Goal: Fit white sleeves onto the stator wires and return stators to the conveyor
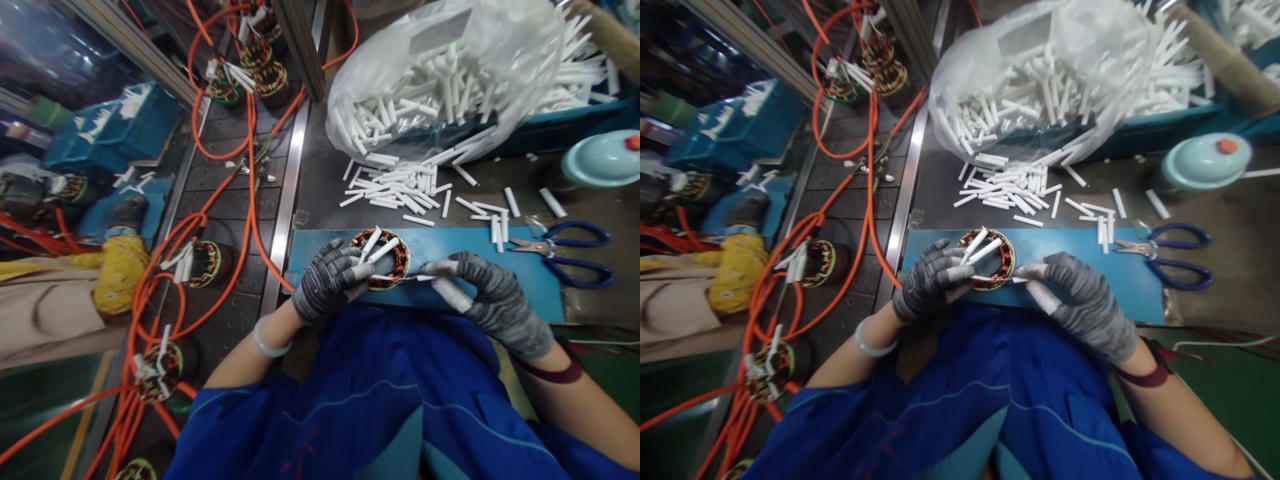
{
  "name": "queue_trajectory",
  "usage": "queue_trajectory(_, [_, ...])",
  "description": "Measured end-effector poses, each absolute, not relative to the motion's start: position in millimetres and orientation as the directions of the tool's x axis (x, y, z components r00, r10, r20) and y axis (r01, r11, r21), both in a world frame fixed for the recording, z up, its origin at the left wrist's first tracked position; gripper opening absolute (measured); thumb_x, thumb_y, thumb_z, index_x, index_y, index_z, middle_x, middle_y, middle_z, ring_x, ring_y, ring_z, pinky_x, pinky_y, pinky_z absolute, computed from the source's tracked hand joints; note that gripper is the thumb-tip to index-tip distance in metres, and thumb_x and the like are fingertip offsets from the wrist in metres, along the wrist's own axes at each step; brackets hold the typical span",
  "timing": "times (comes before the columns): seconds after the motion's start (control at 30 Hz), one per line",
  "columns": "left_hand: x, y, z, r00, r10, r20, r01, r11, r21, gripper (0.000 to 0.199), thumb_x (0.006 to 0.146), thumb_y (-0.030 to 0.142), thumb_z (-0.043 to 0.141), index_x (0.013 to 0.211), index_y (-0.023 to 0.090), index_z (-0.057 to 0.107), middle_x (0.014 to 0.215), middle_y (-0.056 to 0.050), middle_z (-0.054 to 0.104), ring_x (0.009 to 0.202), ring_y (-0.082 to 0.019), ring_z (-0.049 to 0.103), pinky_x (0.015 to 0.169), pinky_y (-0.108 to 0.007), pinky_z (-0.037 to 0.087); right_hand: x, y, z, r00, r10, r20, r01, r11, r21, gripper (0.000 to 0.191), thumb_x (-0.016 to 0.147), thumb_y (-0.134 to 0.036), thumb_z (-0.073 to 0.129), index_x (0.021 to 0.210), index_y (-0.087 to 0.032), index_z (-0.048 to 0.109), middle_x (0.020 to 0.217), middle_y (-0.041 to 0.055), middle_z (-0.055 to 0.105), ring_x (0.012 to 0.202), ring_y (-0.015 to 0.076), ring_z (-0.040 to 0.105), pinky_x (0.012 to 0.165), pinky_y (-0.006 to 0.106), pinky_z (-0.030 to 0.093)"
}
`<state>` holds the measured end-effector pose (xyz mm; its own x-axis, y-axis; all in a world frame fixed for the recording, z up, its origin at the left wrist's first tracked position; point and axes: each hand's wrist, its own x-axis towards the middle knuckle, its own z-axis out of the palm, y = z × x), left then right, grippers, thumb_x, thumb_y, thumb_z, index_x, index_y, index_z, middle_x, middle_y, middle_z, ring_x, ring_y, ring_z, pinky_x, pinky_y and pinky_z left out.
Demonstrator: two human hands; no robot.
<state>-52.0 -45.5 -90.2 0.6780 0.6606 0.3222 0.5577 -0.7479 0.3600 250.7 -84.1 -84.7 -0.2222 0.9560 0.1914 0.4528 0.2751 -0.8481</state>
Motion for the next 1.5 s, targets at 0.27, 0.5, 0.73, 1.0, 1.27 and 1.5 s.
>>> queue_trajectory(0.27, [-51,-49,-96,0.673,0.597,0.437,0.484,-0.802,0.350,0.030,0.092,0.023,0.070,0.122,0.024,0.069,0.106,-0.005,0.078,0.115,-0.021,0.071,0.118,-0.047,0.043,242,-85,-79,-0.389,0.909,0.148,0.473,0.335,-0.815,0.028,0.097,-0.039,0.062,0.120,-0.034,0.077,0.090,0.0030,0.080,0.072,0.0223,0.074,0.066,0.036,0.060])
queue_trajectory(0.5, [-42,-54,-97,0.701,0.612,0.367,0.520,-0.790,0.323,0.034,0.095,0.037,0.070,0.127,0.026,0.068,0.112,-0.004,0.078,0.118,-0.021,0.069,0.124,-0.051,0.039,222,-90,-87,-0.445,0.859,-0.253,0.366,-0.083,-0.927,0.038,0.094,-0.057,0.062,0.087,-0.025,0.081,0.079,0.0018,0.080,0.070,0.0218,0.074,0.064,0.032,0.059])
queue_trajectory(0.73, [-21,-64,-109,0.718,0.502,0.482,0.521,-0.847,0.104,0.029,0.095,0.034,0.069,0.118,0.017,0.069,0.093,-0.005,0.077,0.100,-0.022,0.073,0.117,-0.052,0.050,231,-99,-112,-0.280,0.910,-0.306,0.389,-0.184,-0.903,0.045,0.097,-0.058,0.058,0.077,-0.021,0.075,0.059,-0.0017,0.067,0.052,0.0138,0.058,0.053,0.028,0.048])
queue_trajectory(1.0, [-22,-63,-114,0.658,0.564,0.500,0.549,-0.813,0.195,0.022,0.096,0.036,0.068,0.114,0.023,0.071,0.097,-0.001,0.079,0.098,-0.018,0.074,0.115,-0.046,0.052,230,-110,-118,-0.283,0.864,0.417,0.722,0.478,-0.500,0.018,0.097,-0.034,0.065,0.102,-0.022,0.078,0.079,0.0049,0.075,0.073,0.0195,0.066,0.073,0.033,0.048])
queue_trajectory(1.27, [-23,-64,-124,0.619,0.608,0.497,0.560,-0.785,0.264,0.023,0.099,0.040,0.065,0.110,0.022,0.073,0.095,-0.001,0.080,0.097,-0.018,0.076,0.113,-0.042,0.054,208,-102,-102,-0.358,0.832,-0.423,0.189,-0.379,-0.906,0.055,0.100,-0.063,0.048,0.068,-0.022,0.066,0.050,-0.0012,0.056,0.049,0.0127,0.050,0.060,0.028,0.046])
queue_trajectory(1.5, [-28,-67,-116,0.697,0.545,0.465,0.545,-0.825,0.149,0.031,0.104,0.037,0.051,0.123,0.021,0.069,0.102,-0.005,0.078,0.108,-0.019,0.072,0.119,-0.045,0.047,183,-104,-107,-0.464,0.724,-0.511,-0.131,-0.627,-0.768,0.063,0.096,-0.073,0.044,0.077,-0.018,0.068,0.040,-0.0071,0.040,0.037,0.0096,0.039,0.045,0.025,0.037])
